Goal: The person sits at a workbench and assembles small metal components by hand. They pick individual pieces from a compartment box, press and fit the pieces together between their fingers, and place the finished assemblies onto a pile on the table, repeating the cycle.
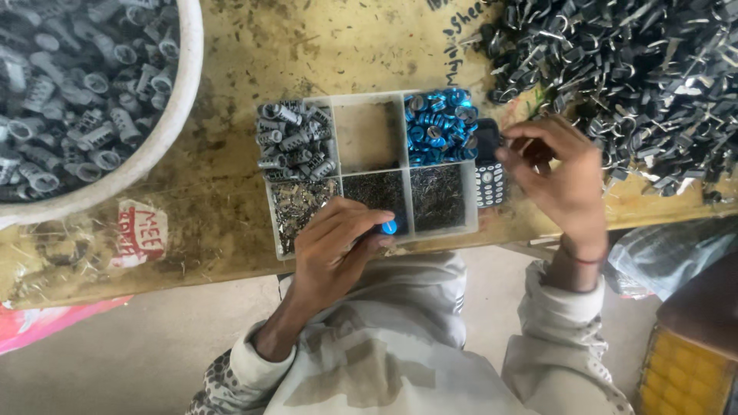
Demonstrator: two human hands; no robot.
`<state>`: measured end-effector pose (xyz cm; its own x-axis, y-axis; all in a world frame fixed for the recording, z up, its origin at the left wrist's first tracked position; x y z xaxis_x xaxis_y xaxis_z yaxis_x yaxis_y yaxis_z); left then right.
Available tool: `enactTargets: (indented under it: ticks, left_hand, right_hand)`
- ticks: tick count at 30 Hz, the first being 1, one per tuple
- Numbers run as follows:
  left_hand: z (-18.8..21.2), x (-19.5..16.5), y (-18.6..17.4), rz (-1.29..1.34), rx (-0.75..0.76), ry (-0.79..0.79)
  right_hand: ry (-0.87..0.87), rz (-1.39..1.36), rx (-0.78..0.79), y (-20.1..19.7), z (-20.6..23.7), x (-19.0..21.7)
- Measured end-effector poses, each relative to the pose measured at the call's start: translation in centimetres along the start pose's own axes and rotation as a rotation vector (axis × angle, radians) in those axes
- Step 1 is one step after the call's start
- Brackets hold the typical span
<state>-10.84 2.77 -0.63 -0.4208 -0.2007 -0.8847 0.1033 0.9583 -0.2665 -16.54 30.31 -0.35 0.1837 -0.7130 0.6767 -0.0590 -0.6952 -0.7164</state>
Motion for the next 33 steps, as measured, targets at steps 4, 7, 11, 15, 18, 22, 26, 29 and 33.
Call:
enactTargets:
  ticks: [4, 7, 11, 15, 18, 22, 26, 29, 33]
  left_hand:
    - [0.0, -0.1, 0.3, -0.017, 0.018, 0.012]
    - [0.1, 0.0, 0.1, -0.013, 0.025, 0.014]
    - [0.2, 0.1, -0.4, 0.017, 0.004, -0.014]
    - [0.2, -0.2, -0.2, 0.004, 0.004, -0.004]
    - [0.2, -0.6, 0.0, 0.027, 0.001, 0.032]
    - [0.6, -0.5, 0.1, 0.082, 0.01, 0.032]
    - [1.2, -1.1, 0.9, 0.042, 0.045, 0.076]
    - [1.3, -2.0, 1.8, 0.024, 0.072, 0.139]
    - [1.4, -2.9, 1.1, -0.04, -0.006, 0.167]
  right_hand:
    - [-0.065, -0.122, 0.012, 0.3, 0.2, 2.3]
    - [-0.043, 0.005, -0.039, -0.5, 0.7, 2.5]
    - [0.081, 0.27, -0.021, -3.4, 3.3, -0.5]
    - [0.067, 0.498, 0.049, -2.0, 7.1, -4.8]
    - [0.28, 0.335, 0.017, -1.1, 9.3, -8.5]
    - [0.484, -0.384, -0.229, -2.3, 9.8, -9.1]
    - [0.31, -0.963, -0.454, -2.7, 9.9, -3.8]
    - [0.091, -0.915, -0.472, 1.0, 10.8, 1.5]
    - [0.101, -0.539, -0.497, 5.3, 10.6, 4.8]
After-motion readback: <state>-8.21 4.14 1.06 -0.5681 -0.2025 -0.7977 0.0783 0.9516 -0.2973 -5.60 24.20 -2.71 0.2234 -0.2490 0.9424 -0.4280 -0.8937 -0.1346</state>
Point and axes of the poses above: each hand's wrist, its own z-axis away from the middle knuckle, its own y-axis out of the palm, x = y × z, the point moved 8 cm from there along -z, towards the middle knuckle, and after that the axes turned 3 degrees about -x, right-handed, at the moved point
